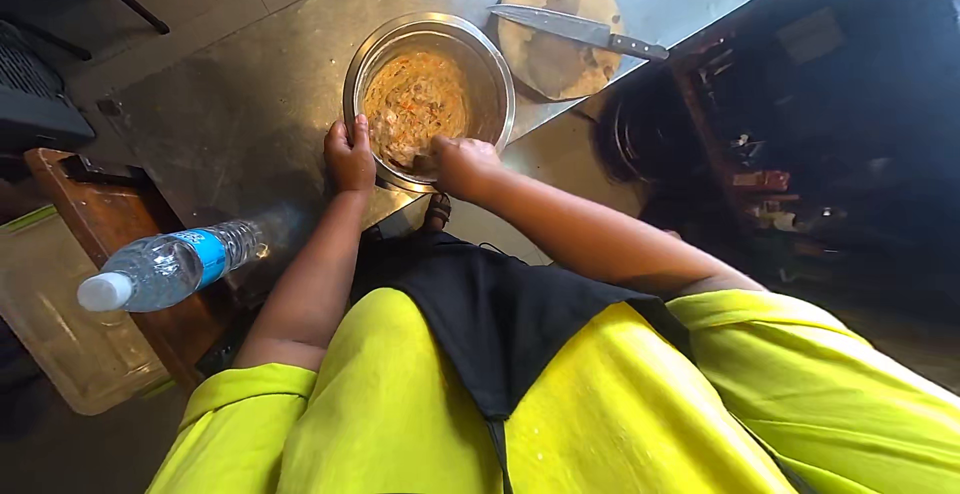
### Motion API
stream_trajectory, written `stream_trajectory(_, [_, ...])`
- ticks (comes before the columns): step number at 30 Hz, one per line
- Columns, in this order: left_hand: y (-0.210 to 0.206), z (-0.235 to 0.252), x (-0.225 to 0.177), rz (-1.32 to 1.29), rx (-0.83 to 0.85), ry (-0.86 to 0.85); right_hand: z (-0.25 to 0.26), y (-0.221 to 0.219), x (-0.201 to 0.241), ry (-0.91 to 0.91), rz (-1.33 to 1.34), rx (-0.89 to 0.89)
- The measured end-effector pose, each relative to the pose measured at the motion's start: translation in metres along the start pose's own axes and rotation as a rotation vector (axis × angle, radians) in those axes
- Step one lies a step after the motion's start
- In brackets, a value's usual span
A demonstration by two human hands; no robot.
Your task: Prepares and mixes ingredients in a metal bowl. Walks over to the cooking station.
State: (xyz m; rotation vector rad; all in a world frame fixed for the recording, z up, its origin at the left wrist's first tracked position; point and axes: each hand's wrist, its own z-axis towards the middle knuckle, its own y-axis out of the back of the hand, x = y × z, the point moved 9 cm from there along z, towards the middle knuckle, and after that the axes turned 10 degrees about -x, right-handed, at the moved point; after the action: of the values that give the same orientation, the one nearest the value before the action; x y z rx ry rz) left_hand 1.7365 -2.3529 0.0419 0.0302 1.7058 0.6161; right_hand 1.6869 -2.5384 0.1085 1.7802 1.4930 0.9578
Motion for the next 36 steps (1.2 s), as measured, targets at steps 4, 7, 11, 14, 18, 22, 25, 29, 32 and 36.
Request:
stream_trajectory(4, [0.005, -0.023, 0.005, -0.038, -0.02, 0.061, 0.018, -0.001, 0.011, -0.091, 0.124, -0.051])
stream_trajectory(7, [0.007, -0.049, 0.006, -0.065, 0.047, 0.109, 0.028, 0.006, 0.005, -0.138, 0.25, -0.098])
stream_trajectory(11, [0.007, -0.069, 0.005, -0.156, 0.136, 0.119, 0.04, 0.008, -0.021, -0.206, 0.682, -0.116])
stream_trajectory(14, [0.006, -0.066, 0.005, -0.194, 0.179, 0.125, 0.039, 0.017, -0.047, -0.292, 0.96, -0.106])
stream_trajectory(18, [0.015, -0.03, -0.005, -0.161, 0.157, 0.153, 0.033, 0.033, -0.08, -0.354, 1.183, -0.096])
stream_trajectory(22, [0.0, 0.039, -0.027, -0.209, 0.156, 0.056, 0.02, 0.043, -0.097, -0.378, 1.188, -0.124])
stream_trajectory(25, [-0.031, 0.082, -0.042, -0.156, 0.35, 0.045, 0.02, 0.044, -0.103, -0.392, 1.032, -0.221])
stream_trajectory(29, [-0.055, 0.101, -0.044, -0.048, 0.445, 0.051, 0.035, 0.033, -0.108, -0.368, 0.893, -0.301])
stream_trajectory(32, [-0.048, 0.09, -0.036, -0.085, 0.382, 0.037, 0.034, 0.041, -0.103, -0.33, 0.871, -0.275])
stream_trajectory(36, [-0.026, 0.053, -0.024, -0.15, 0.182, 0.109, 0.009, 0.07, -0.094, -0.211, 0.594, -0.261])
